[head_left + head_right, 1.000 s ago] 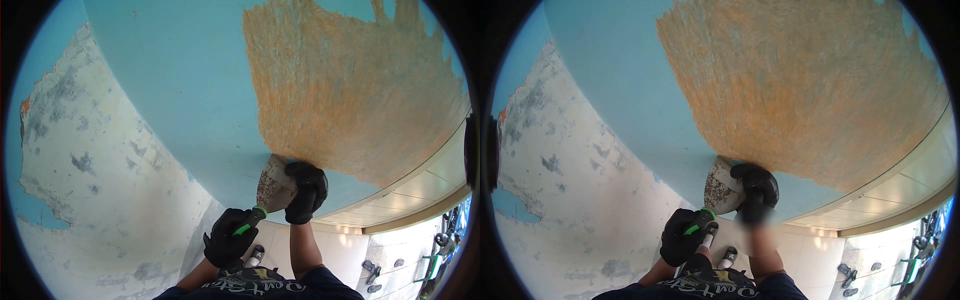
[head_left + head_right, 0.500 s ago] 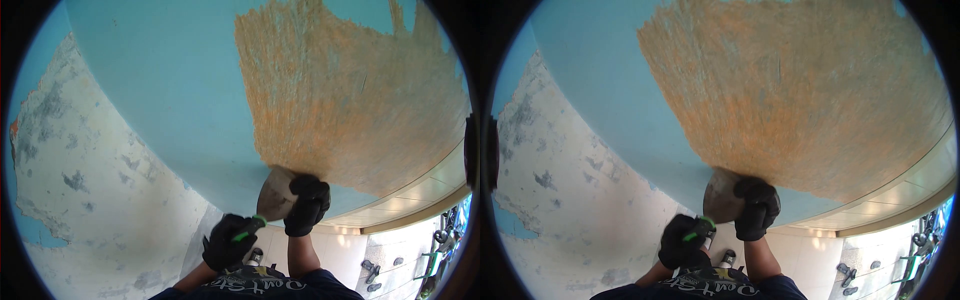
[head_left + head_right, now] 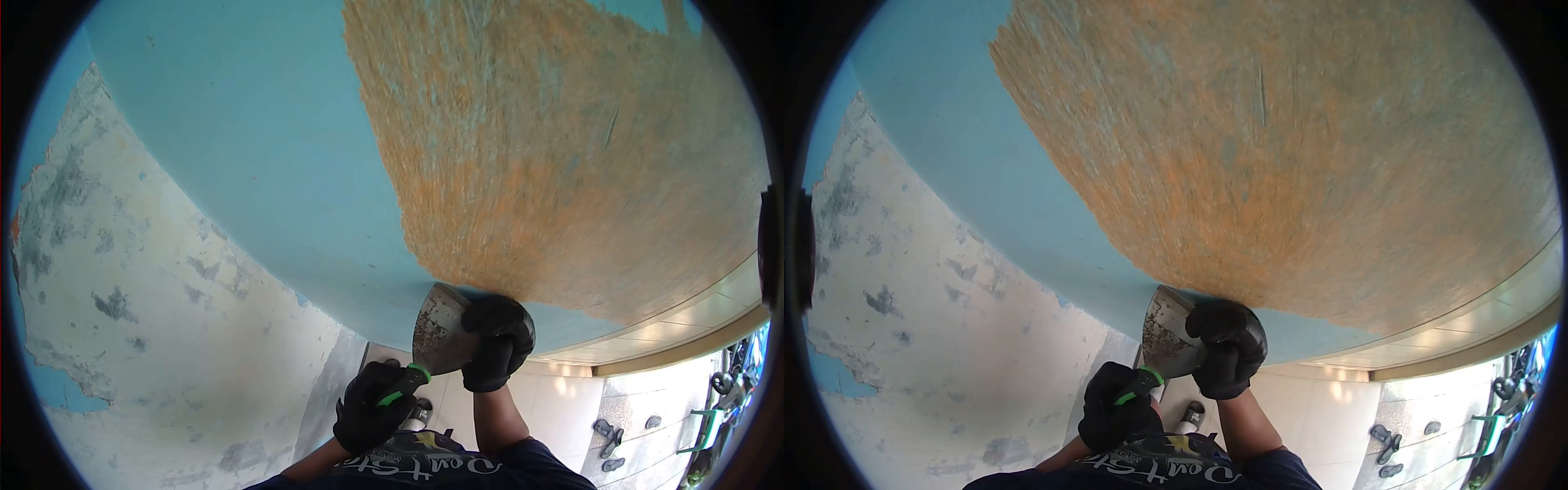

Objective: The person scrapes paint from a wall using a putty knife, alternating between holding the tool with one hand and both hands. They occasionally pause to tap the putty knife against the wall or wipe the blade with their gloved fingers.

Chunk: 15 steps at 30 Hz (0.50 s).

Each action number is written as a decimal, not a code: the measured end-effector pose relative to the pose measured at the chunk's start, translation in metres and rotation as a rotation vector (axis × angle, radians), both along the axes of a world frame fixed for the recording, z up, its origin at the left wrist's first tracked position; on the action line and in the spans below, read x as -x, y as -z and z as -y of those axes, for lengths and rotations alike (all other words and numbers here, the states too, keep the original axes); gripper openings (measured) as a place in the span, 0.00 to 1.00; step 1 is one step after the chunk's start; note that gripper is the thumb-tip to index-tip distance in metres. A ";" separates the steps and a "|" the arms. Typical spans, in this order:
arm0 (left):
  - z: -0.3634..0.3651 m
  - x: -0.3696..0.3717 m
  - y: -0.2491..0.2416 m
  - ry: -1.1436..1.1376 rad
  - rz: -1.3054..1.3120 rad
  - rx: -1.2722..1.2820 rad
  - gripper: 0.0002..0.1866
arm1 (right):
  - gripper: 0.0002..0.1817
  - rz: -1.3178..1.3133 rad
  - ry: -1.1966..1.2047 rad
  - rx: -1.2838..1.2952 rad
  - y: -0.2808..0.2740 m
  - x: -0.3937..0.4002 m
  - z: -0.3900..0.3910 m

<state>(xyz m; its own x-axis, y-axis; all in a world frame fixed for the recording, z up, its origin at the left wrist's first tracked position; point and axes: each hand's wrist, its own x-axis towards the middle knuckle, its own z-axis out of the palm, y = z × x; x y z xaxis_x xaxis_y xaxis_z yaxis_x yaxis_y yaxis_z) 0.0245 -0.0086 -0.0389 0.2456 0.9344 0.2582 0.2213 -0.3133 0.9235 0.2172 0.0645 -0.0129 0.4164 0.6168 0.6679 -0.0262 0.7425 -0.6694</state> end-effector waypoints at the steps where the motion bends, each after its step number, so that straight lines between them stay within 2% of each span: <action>1: 0.000 0.000 0.004 0.001 -0.004 0.007 0.20 | 0.06 -0.004 0.001 0.007 0.000 0.000 0.000; 3: -0.002 0.001 0.013 -0.009 -0.073 -0.064 0.20 | 0.07 0.006 0.008 -0.034 -0.001 0.001 -0.001; 4: -0.009 0.001 0.001 -0.012 -0.072 -0.067 0.20 | 0.07 0.007 0.005 -0.036 -0.009 0.005 -0.005; 6: -0.025 0.006 -0.039 0.083 -0.206 -0.259 0.21 | 0.07 -0.269 0.096 0.039 -0.023 0.018 -0.004; 7: -0.030 0.010 -0.036 0.108 -0.130 -0.281 0.20 | 0.07 -0.275 0.095 0.044 -0.019 0.018 0.002; 9: -0.017 0.008 -0.018 0.071 0.111 0.055 0.19 | 0.06 -0.176 0.008 -0.008 -0.013 0.009 -0.001; 10: -0.009 0.006 -0.009 0.085 0.167 0.106 0.19 | 0.04 -0.136 -0.053 -0.057 -0.010 0.005 -0.001; 13: -0.002 0.001 -0.006 0.037 0.098 0.055 0.20 | 0.05 -0.118 -0.057 0.038 -0.017 0.005 0.002; 14: -0.004 -0.004 -0.007 -0.006 0.206 0.109 0.20 | 0.05 -0.114 -0.063 0.046 -0.017 0.007 0.002; 15: -0.004 -0.003 -0.009 -0.012 0.207 0.114 0.20 | 0.05 -0.153 -0.031 0.048 -0.017 0.010 0.001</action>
